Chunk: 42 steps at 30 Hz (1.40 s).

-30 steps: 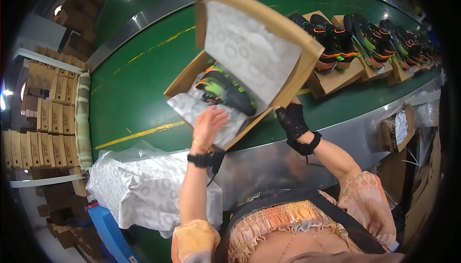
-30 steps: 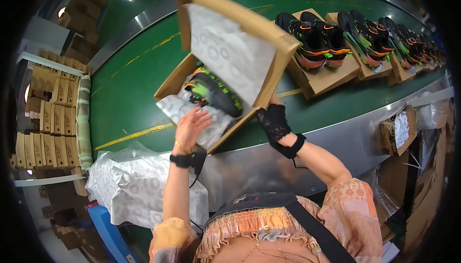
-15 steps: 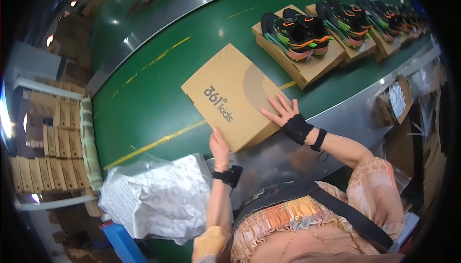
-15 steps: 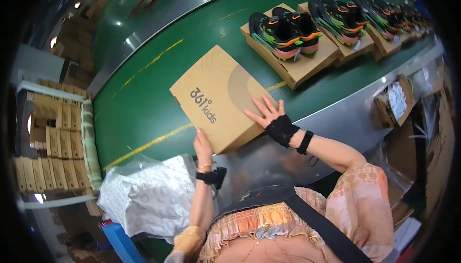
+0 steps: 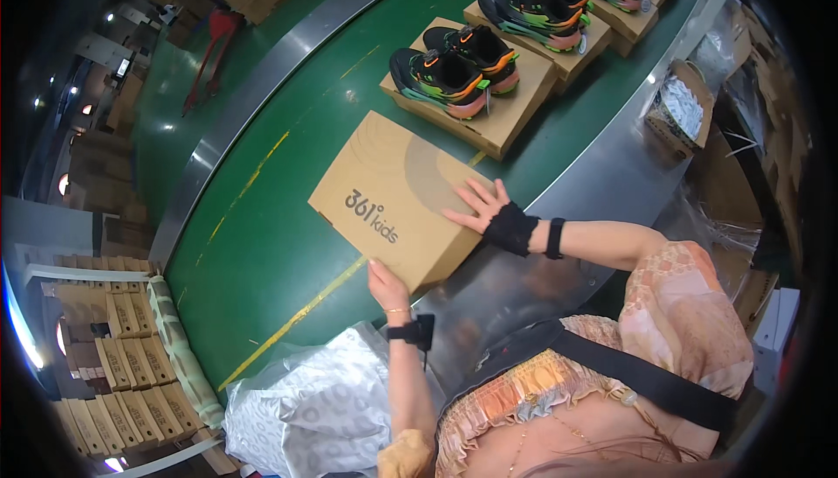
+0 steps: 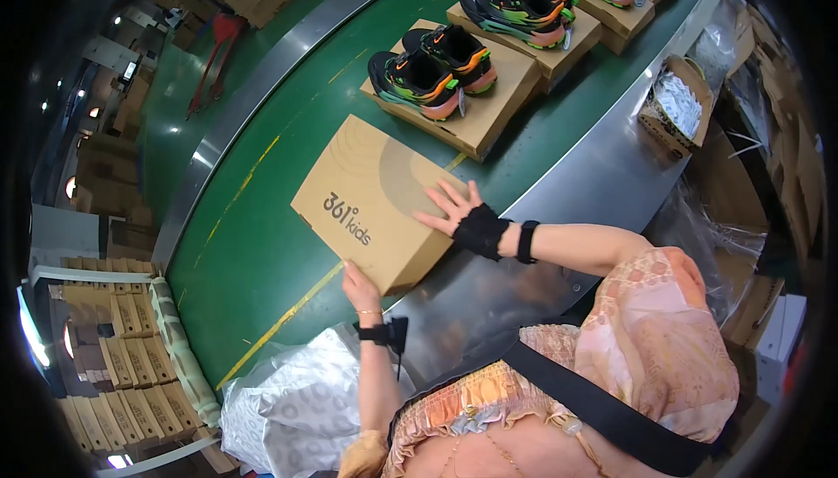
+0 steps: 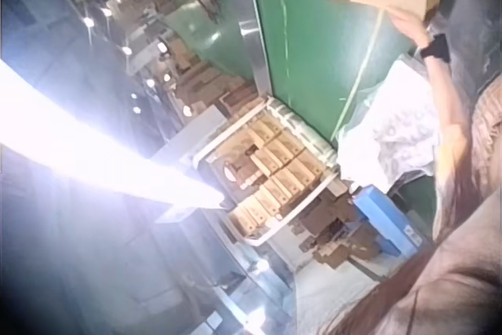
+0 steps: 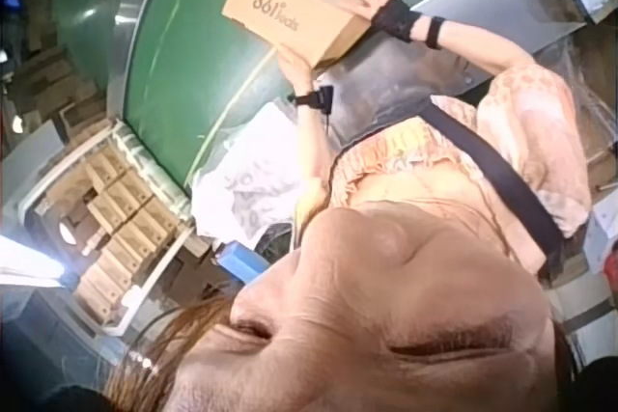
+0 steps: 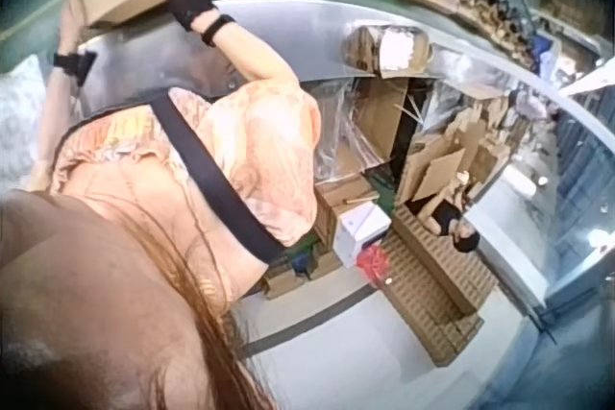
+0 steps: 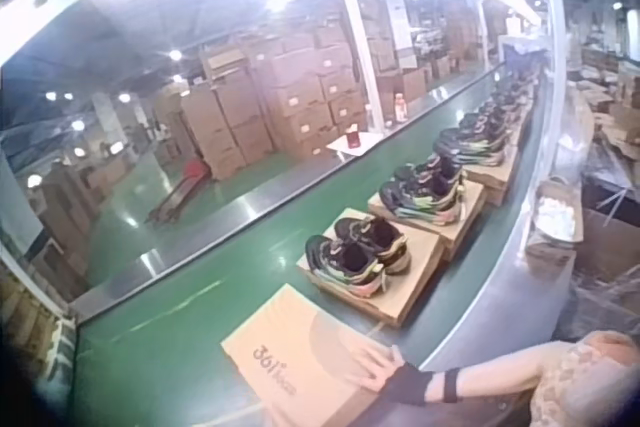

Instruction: Packing pairs of shoes into boxes with tissue paper on a conveyor belt.

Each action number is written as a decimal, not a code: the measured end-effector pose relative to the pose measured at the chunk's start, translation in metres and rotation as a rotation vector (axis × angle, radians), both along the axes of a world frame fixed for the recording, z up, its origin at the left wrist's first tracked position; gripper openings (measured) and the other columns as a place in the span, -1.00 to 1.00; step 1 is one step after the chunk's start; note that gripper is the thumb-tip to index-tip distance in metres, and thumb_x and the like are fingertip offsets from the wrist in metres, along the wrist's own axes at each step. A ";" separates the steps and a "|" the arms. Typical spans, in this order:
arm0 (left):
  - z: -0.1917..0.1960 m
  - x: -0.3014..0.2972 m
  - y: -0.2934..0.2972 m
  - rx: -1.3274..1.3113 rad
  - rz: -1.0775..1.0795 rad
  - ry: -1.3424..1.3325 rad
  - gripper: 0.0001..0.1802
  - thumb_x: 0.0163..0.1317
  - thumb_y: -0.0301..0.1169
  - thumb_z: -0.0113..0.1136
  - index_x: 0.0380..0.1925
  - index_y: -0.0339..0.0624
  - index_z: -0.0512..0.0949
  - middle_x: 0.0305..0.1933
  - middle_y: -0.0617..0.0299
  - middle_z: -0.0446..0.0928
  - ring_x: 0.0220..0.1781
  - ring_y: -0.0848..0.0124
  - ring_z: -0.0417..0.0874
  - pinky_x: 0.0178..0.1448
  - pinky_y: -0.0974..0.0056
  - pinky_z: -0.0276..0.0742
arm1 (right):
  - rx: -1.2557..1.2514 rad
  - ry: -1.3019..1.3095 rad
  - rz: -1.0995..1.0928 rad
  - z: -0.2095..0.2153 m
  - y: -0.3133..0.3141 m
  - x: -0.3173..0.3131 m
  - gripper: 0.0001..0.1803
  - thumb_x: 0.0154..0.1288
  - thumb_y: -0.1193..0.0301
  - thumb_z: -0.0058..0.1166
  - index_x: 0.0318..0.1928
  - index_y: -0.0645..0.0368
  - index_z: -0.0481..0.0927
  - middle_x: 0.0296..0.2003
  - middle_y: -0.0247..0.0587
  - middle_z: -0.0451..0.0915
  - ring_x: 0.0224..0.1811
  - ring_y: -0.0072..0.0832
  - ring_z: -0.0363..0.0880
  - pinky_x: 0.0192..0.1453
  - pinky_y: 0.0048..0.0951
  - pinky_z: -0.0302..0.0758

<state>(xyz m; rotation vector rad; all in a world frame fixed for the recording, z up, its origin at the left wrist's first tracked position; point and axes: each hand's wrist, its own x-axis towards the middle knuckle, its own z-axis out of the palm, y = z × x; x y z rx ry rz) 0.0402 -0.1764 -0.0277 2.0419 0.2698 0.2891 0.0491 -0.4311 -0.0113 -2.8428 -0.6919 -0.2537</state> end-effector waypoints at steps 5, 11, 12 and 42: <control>0.020 -0.004 -0.016 -0.824 0.019 0.420 -0.50 0.21 -0.05 -0.09 0.00 -0.19 0.30 -0.09 0.13 0.44 -0.06 0.28 0.48 -0.11 0.17 0.45 | -0.067 -0.005 -0.010 -0.008 -0.008 0.004 -0.44 0.12 0.38 -0.24 0.18 -0.34 0.18 0.25 -0.05 0.02 0.28 -0.07 0.00 -0.01 0.36 0.08; 0.055 -0.026 -0.022 -0.924 -0.168 0.593 -0.47 0.12 -0.04 0.02 -0.02 -0.15 0.33 -0.08 0.18 0.43 -0.11 0.28 0.49 -0.14 0.04 0.42 | 0.034 0.006 -0.095 0.005 -0.009 -0.010 -0.42 0.09 0.45 -0.21 0.16 -0.33 0.24 0.22 -0.06 0.07 0.27 -0.12 0.02 -0.01 0.33 0.10; 0.045 -0.035 -0.033 -0.926 -0.160 0.606 -0.47 0.12 -0.04 0.02 -0.02 -0.15 0.33 -0.08 0.18 0.43 -0.11 0.28 0.49 -0.14 0.04 0.42 | 0.033 0.020 -0.094 0.000 -0.011 -0.015 -0.42 0.09 0.45 -0.21 0.16 -0.33 0.24 0.22 -0.06 0.07 0.27 -0.12 0.02 -0.01 0.33 0.10; 0.108 -0.023 -0.002 -1.178 -0.050 0.295 -0.45 0.03 0.03 -0.11 -0.01 0.00 0.35 0.03 0.27 0.36 0.05 0.28 0.34 0.09 -0.07 0.18 | 0.199 -0.313 0.129 0.114 -0.003 0.039 -0.40 -0.17 0.51 -0.04 0.04 -0.10 0.38 0.04 -0.14 0.34 0.09 -0.28 0.30 -0.08 -0.23 0.26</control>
